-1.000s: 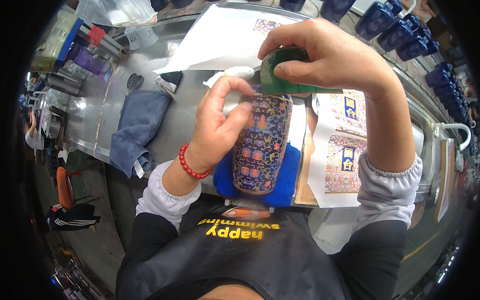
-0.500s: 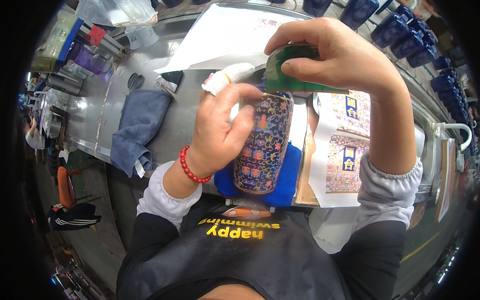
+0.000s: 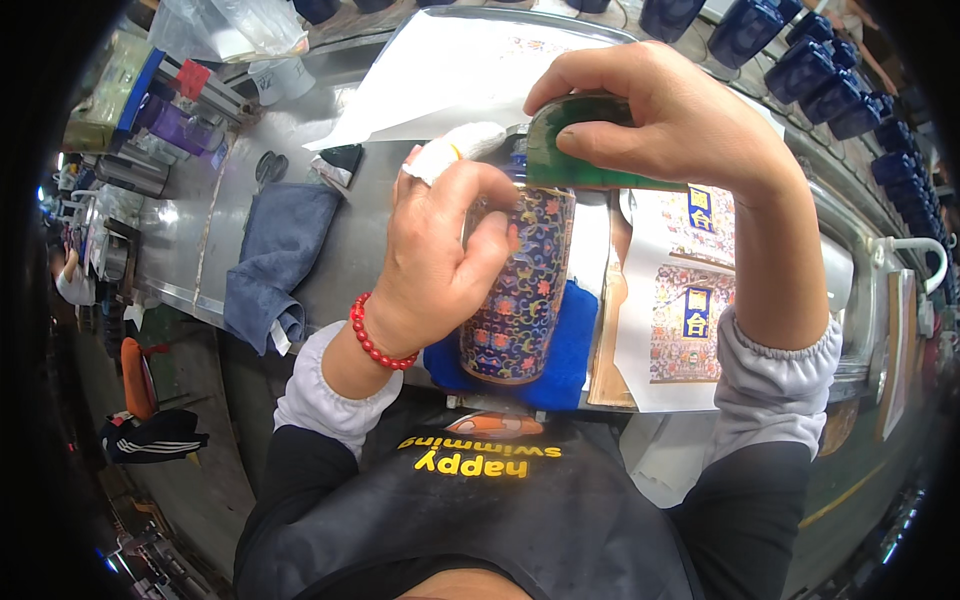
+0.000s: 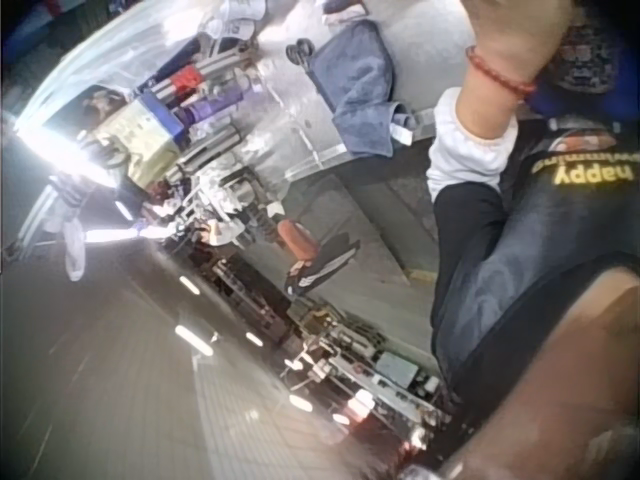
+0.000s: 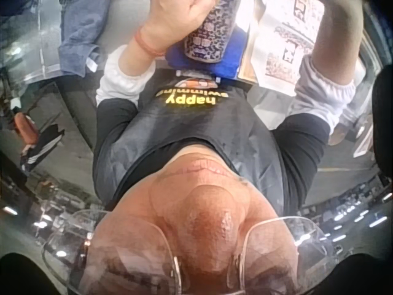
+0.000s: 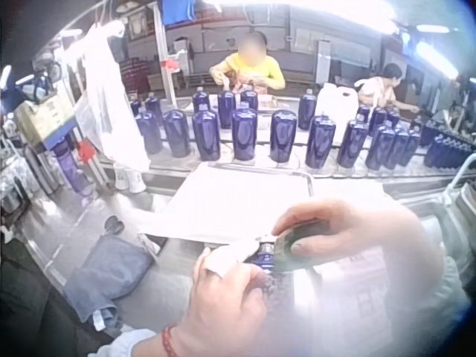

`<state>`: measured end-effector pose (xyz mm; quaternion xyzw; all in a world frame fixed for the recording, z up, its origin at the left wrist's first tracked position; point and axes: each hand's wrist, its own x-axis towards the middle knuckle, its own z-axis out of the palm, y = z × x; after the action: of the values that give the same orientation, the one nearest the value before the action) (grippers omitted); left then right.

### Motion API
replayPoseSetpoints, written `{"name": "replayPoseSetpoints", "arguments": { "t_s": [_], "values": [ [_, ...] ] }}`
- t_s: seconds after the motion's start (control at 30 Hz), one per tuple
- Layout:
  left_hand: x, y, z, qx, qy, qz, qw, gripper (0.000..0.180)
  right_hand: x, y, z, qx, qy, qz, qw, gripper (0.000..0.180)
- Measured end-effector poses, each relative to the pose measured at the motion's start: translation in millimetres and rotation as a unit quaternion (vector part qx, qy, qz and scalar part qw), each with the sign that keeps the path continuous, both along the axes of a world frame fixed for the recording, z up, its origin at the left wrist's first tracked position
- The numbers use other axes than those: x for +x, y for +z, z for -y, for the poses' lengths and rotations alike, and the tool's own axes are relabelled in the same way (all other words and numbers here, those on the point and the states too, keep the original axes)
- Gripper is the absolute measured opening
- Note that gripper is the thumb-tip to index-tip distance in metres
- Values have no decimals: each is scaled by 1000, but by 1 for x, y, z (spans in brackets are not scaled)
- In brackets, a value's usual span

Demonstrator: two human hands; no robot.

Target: The person holds a decorated ceramic vase on a blue stand and repeatedly rubs its surface with a green abrasive pad while rotating the vase to access different areas. The person occasionally wipes the surface with a white cloth. The vase remains on the stand throughout the clip.

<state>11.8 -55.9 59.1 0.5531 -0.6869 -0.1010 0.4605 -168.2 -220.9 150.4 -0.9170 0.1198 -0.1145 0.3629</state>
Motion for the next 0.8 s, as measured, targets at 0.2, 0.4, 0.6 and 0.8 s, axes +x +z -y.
{"name": "replayPoseSetpoints", "arguments": {
  "t_s": [0.2,0.4,0.6,0.8],
  "values": [
    [6,-3,2,-17,7,-54,998,19,15,2,4,-72,36,-8,997,30],
    [8,-8,1,-6,8,-73,997,20,18,4,4,-55,66,-36,996,31],
    [9,-12,-1,10,1,-78,997,21,18,2,8,-44,74,-40,995,32],
    [7,-15,-2,-12,0,-87,996,21,17,0,4,-8,71,-27,997,32]
  ]
}}
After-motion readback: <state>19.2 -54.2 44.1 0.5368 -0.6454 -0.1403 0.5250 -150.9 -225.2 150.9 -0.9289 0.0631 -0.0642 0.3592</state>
